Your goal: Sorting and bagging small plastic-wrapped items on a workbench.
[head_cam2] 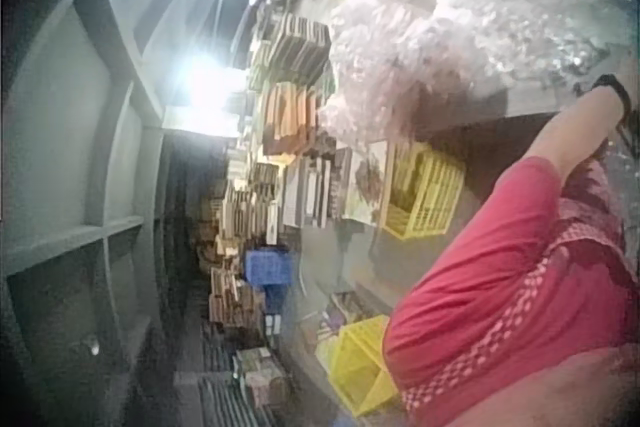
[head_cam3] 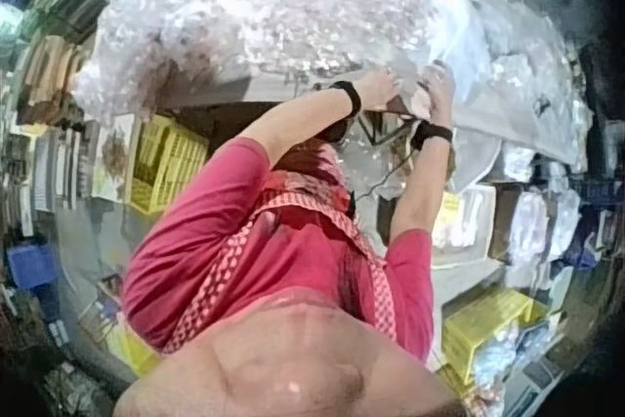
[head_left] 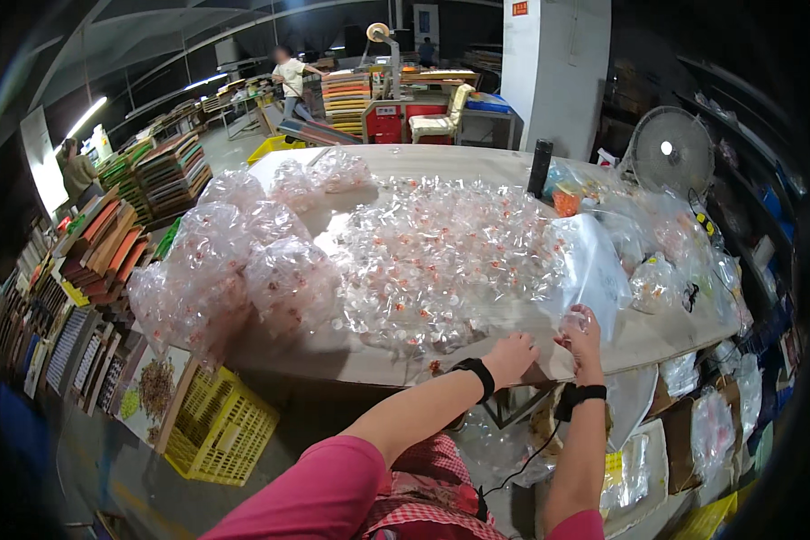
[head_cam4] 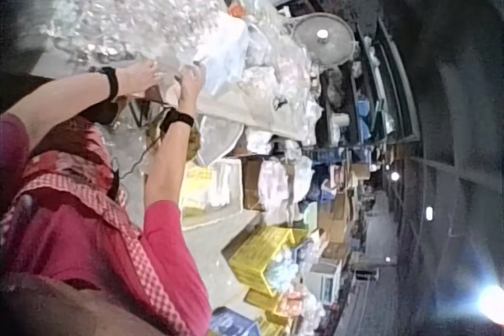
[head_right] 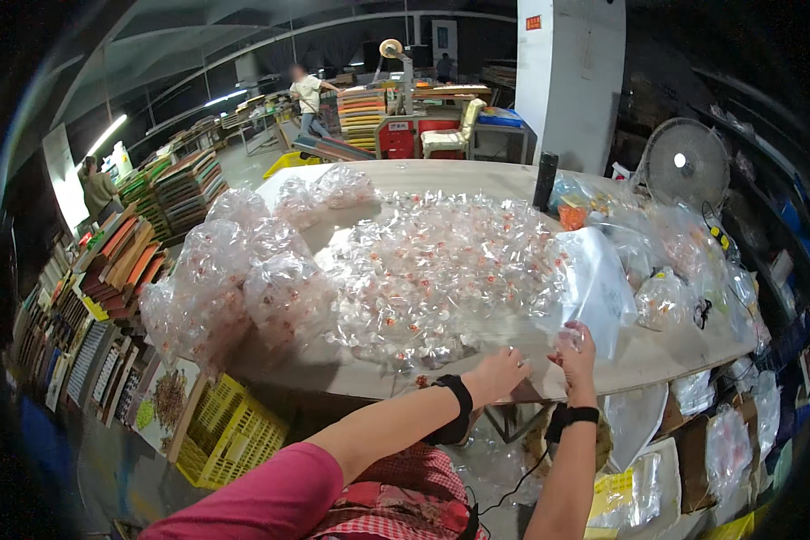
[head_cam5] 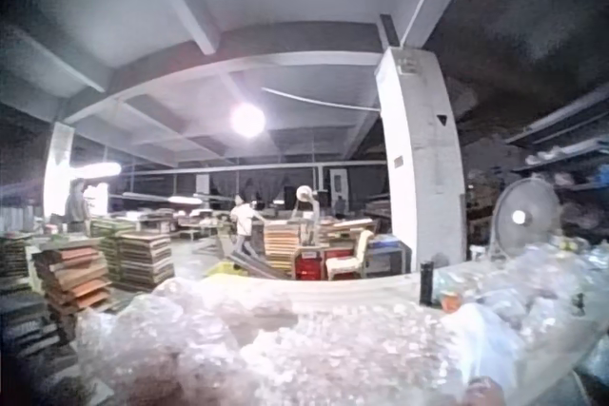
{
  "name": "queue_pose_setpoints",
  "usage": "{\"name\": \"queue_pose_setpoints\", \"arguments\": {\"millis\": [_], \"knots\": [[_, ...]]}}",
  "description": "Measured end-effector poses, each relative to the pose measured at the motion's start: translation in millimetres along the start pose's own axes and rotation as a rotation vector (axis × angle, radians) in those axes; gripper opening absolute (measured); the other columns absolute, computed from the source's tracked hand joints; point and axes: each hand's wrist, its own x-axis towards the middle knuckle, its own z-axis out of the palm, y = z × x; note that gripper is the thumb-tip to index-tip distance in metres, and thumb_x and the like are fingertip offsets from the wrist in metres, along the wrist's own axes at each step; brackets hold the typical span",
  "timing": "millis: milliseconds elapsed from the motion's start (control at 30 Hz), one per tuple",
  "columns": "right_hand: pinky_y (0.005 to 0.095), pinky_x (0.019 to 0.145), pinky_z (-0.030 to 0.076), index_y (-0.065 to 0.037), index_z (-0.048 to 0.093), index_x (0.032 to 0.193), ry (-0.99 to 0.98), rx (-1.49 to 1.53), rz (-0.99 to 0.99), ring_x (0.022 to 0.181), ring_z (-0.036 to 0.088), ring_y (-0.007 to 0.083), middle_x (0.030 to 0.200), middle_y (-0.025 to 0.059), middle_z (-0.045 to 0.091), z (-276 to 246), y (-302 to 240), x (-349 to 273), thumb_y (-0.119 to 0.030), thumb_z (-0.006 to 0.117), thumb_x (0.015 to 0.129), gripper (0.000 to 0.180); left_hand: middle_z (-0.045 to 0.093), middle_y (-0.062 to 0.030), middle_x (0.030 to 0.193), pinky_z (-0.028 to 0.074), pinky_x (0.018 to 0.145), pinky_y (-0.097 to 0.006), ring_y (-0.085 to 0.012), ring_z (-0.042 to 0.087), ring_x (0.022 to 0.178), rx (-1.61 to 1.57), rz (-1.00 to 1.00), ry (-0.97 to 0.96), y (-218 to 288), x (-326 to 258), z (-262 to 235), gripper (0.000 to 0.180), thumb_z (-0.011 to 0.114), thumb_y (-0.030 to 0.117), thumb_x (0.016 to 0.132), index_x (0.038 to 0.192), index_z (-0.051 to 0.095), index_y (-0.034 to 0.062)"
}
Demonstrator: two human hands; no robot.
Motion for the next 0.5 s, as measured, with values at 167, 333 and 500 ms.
{"name": "queue_pose_setpoints", "arguments": {"millis": [167,333,500], "knots": [[0.0307,0.073,0.058,-0.010,0.049,0.123,0.009,0.222,-0.016,0.083,0.059,0.0151,0.108,0.0068,0.057,-5.3,-24.0,-41.3,-0.001,0.061,0.086,0.040,0.057,-0.0210,0.104,0.052,0.076,-0.040,-0.0345,0.060,0.094,-0.212,-0.043,0.097,-8.0,6.2,-27.5,0.034,0.059,0.009,0.084,0.117,0.052,0.0062],[0.0380,0.082,0.056,-0.011,0.042,0.131,0.034,0.436,0.024,0.104,0.059,0.0244,0.120,0.0118,0.053,-4.9,-42.1,-83.6,0.007,0.052,0.084,0.051,0.055,-0.0244,0.097,0.047,0.078,-0.041,-0.0313,0.058,0.089,-0.722,-0.206,0.296,9.5,-8.7,-80.2,0.037,0.054,0.003,0.086,0.122,0.049,0.0063],[0.0425,0.087,0.053,-0.013,0.038,0.136,0.039,0.699,0.143,0.112,0.056,0.0332,0.124,0.0177,0.050,-1.6,-28.7,-97.4,0.019,0.043,0.073,0.071,0.044,0.0052,0.076,0.039,0.055,-0.029,-0.0104,0.044,0.065,-1.679,-0.383,0.235,23.7,-47.3,-76.3,0.027,0.049,0.021,0.097,0.122,0.053,0.0141]]}}
